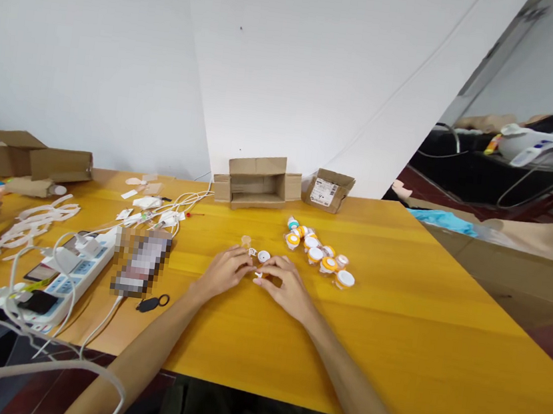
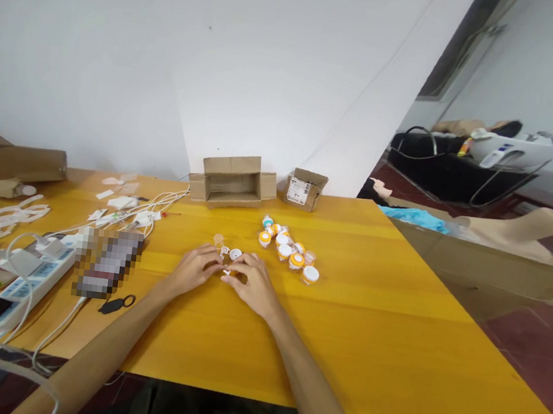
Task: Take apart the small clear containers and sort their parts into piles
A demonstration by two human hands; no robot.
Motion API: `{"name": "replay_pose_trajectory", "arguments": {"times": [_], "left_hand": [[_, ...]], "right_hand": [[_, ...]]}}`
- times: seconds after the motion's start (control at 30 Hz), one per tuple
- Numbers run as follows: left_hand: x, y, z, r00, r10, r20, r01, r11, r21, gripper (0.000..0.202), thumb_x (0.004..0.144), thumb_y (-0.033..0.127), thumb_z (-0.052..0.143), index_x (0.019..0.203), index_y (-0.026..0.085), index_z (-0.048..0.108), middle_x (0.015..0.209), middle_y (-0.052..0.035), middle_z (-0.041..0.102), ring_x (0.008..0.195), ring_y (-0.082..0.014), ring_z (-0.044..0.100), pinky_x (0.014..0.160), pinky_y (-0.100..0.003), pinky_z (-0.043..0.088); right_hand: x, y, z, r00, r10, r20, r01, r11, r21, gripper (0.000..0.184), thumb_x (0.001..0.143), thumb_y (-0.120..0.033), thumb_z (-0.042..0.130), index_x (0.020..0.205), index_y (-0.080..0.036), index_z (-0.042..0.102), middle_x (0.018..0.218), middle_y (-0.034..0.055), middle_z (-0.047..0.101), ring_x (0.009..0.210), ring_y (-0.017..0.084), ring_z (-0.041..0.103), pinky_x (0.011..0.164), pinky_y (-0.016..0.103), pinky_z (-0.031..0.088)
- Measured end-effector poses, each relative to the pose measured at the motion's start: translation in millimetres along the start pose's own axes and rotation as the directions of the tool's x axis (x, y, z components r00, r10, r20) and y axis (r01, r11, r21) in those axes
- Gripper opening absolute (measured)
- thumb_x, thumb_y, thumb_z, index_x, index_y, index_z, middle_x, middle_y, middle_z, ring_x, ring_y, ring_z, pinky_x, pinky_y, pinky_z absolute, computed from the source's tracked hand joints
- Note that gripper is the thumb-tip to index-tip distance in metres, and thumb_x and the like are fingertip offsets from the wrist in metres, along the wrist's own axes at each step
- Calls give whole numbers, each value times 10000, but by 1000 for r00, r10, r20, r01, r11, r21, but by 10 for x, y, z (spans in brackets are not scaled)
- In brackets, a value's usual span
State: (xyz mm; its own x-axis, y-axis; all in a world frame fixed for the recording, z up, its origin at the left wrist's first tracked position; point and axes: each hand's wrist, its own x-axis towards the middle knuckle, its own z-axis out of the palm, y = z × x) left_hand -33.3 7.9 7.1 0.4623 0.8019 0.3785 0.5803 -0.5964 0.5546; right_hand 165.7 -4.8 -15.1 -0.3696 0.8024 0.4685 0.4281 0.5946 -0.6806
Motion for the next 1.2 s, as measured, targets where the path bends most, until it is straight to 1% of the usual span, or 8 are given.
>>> {"name": "replay_pose_trajectory", "arguments": {"times": [0.1, 0.2, 0.33, 0.43, 0.57, 0.93, 1.07, 1.2], "left_hand": [[-25, 5, 28, 996, 69, 55, -74, 992, 102, 173, 915, 169, 577, 789, 222, 683, 869, -36, 674, 892, -192, 624, 823, -307, 489], [-31, 19, 61, 997, 62, 48, -67, 989, 130, 191, 916, 140, 556, 797, 222, 681, 864, -34, 654, 874, -186, 617, 806, -299, 487], [-27, 8, 68, 997, 73, 34, -77, 984, 161, 202, 943, 179, 538, 814, 216, 688, 860, -36, 643, 867, -185, 606, 793, -294, 482], [-25, -2, 61, 995, 91, 35, -96, 983, 158, 222, 963, 197, 518, 823, 213, 690, 855, -39, 639, 869, -185, 604, 805, -295, 483], [-25, 0, 55, 994, 94, 46, -100, 984, 150, 229, 969, 203, 507, 833, 219, 691, 860, -40, 640, 876, -188, 606, 819, -305, 491], [-23, -22, 61, 997, 72, 29, -76, 986, 149, 213, 951, 183, 502, 877, 227, 697, 882, -40, 650, 891, -191, 604, 840, -322, 494], [-16, -10, 61, 998, 67, -2, -66, 985, 158, 222, 960, 175, 481, 863, 216, 676, 864, -38, 640, 879, -187, 599, 820, -309, 487], [-15, 5, 57, 997, 68, -29, -62, 984, 168, 228, 977, 175, 450, 908, 227, 662, 885, -36, 638, 893, -184, 597, 834, -305, 481]], "right_hand": [[-19, 20, 11, 998, -48, 51, 53, 995, -85, 68, 824, -275, 755, 887, -285, 778, 1007, 56, 671, 965, 235, 604, 874, 409, 493], [-29, 24, 19, 995, -58, 79, 68, 989, -130, 80, 803, -272, 779, 882, -285, 780, 1054, 63, 647, 1007, 246, 587, 898, 418, 486], [-37, 31, 30, 995, -58, 84, 71, 985, -157, 150, 803, -253, 777, 950, -281, 772, 1083, 72, 635, 1039, 254, 578, 924, 431, 483], [-38, 39, 30, 995, -59, 85, 72, 984, -162, 176, 821, -242, 757, 992, -280, 763, 1091, 75, 632, 1041, 253, 580, 923, 435, 487], [-34, 40, 18, 994, -64, 89, 78, 983, -166, 159, 845, -232, 725, 994, -275, 758, 1091, 77, 631, 1035, 249, 584, 916, 431, 493], [-35, 37, 32, 995, -67, 67, 79, 978, -191, 205, 830, -194, 718, 1014, -285, 730, 1098, 68, 638, 1037, 253, 600, 916, 444, 494], [-31, 9, 22, 994, -74, 75, 87, 977, -195, 163, 848, -153, 682, 959, -267, 718, 1089, 65, 642, 1040, 240, 604, 899, 417, 491], [-26, 3, 15, 993, -99, 64, 110, 976, -190, 136, 864, -126, 652, 869, -253, 700, 1064, 62, 643, 1011, 229, 602, 872, 395, 482]]}}
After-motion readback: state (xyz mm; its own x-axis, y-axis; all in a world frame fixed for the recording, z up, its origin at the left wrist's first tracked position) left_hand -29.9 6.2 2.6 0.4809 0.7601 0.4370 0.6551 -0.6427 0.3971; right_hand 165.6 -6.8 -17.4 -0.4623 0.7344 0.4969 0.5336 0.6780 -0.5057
